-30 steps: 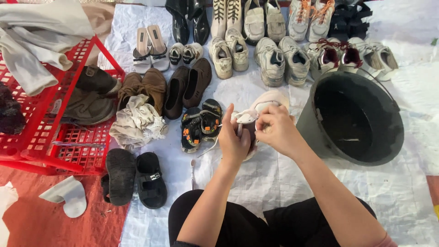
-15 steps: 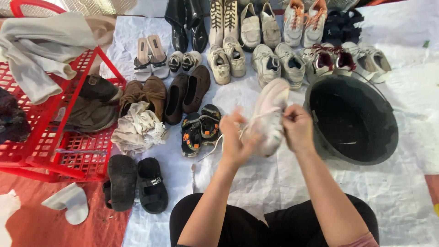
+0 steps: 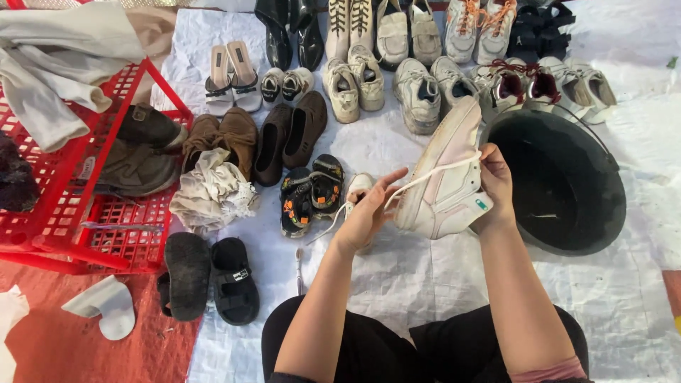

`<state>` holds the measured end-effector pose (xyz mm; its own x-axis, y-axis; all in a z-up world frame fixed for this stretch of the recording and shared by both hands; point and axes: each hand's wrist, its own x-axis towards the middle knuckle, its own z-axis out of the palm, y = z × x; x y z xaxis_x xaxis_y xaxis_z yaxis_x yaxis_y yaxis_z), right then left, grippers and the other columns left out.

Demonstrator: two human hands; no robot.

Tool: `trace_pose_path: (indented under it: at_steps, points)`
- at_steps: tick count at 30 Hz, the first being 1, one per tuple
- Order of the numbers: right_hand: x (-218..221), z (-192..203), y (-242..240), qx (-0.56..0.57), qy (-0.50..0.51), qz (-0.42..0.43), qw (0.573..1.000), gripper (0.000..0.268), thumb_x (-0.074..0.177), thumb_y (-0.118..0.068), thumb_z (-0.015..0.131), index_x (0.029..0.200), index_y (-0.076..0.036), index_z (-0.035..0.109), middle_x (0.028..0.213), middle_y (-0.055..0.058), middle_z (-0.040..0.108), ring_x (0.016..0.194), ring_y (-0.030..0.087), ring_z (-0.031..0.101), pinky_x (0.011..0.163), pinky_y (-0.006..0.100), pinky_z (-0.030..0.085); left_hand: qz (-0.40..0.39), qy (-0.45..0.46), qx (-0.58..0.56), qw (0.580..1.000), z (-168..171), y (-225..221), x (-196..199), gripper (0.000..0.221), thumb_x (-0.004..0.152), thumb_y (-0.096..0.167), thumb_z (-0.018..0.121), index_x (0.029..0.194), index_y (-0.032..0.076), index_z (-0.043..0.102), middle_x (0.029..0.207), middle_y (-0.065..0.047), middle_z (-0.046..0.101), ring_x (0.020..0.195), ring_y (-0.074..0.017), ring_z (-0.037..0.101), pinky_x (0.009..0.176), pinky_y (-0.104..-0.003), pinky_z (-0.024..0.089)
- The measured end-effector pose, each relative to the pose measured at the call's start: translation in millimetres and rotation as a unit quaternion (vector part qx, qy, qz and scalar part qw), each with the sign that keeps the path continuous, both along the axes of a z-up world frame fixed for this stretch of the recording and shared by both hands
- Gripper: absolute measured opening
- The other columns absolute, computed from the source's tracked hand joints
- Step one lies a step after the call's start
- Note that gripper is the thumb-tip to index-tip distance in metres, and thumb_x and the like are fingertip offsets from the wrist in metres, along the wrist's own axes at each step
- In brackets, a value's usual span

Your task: The person is removing the laces from a pair of white sneakers to prepare them for a cleaning process.

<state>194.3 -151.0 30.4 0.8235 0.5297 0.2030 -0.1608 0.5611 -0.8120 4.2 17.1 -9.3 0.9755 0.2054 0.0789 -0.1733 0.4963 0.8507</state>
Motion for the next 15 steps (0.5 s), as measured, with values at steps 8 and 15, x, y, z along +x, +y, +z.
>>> trace_pose_path:
  at_steps: [8,15]
  points:
    - [-12,21,10,0.026,0.028,0.012,0.999,0.016,0.097,0.001,0.067,0.101,-0.012,0.06,0.082,0.003,0.07,0.069,0.013,0.074,0.065,0.021,0.057,0.018,-0.055,-0.01,0.998,-9,-2,3,0.077,0.104,0.046,0.07,0.169,0.017,0.042,0.145,-0.006,0.06,0.112,-0.0114,0.066,0.093,-0.03,0.058]
    - [13,-18,20,-0.054,0.002,0.04,0.998,0.02,0.094,-0.002,0.072,0.106,-0.014,0.063,0.094,0.003,0.073,0.08,0.012,0.075,0.071,0.02,0.058,0.052,0.057,0.041,0.996,43,-8,-13,0.098,0.088,0.025,0.085,0.172,0.027,0.035,0.151,-0.015,0.047,0.085,-0.0055,0.056,0.058,-0.015,0.045]
